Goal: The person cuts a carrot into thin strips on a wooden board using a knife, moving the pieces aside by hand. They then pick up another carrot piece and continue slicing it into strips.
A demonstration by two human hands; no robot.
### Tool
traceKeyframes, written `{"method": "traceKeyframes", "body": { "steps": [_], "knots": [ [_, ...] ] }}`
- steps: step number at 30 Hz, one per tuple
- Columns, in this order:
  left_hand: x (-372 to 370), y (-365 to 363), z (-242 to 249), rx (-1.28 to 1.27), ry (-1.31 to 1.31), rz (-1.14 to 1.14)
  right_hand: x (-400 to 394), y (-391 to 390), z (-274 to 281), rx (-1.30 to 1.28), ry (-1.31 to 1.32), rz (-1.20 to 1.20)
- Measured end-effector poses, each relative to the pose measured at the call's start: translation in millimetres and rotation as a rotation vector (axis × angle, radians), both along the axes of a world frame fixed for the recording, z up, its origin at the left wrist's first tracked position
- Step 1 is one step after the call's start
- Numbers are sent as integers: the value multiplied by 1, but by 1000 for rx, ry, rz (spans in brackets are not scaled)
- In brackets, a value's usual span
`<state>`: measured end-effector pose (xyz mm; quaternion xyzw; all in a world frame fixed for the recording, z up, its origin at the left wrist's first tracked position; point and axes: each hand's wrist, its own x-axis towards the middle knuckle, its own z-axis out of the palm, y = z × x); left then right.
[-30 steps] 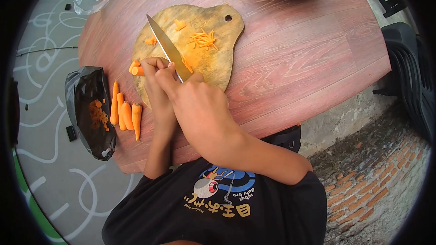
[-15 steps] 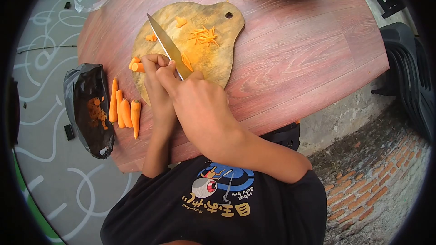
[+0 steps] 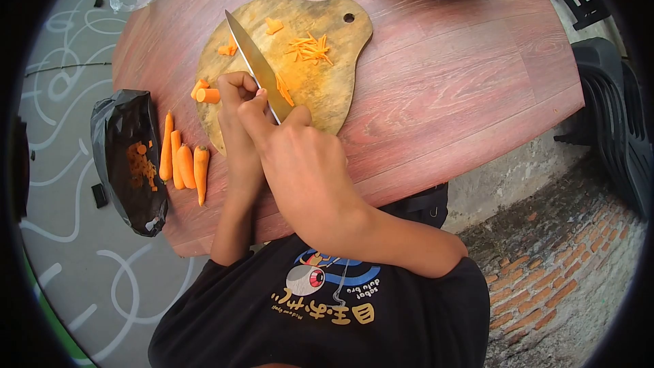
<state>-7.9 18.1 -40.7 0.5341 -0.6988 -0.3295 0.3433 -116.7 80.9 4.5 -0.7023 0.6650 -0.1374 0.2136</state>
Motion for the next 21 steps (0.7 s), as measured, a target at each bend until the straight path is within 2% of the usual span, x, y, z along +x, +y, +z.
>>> {"method": "traceKeyframes", "body": {
  "steps": [14, 16, 21],
  "knots": [
    [-1, -3, -1, -144, -99, -65, -10, -8, -1, 54, -244, 2],
    [-2, -3, 0, -70, -24, 7, -3, -18, -10, 16, -199, 1],
    [-2, -4, -3, -117, -47, 25, -3, -19, -11, -45, -149, -10]
  ]
}}
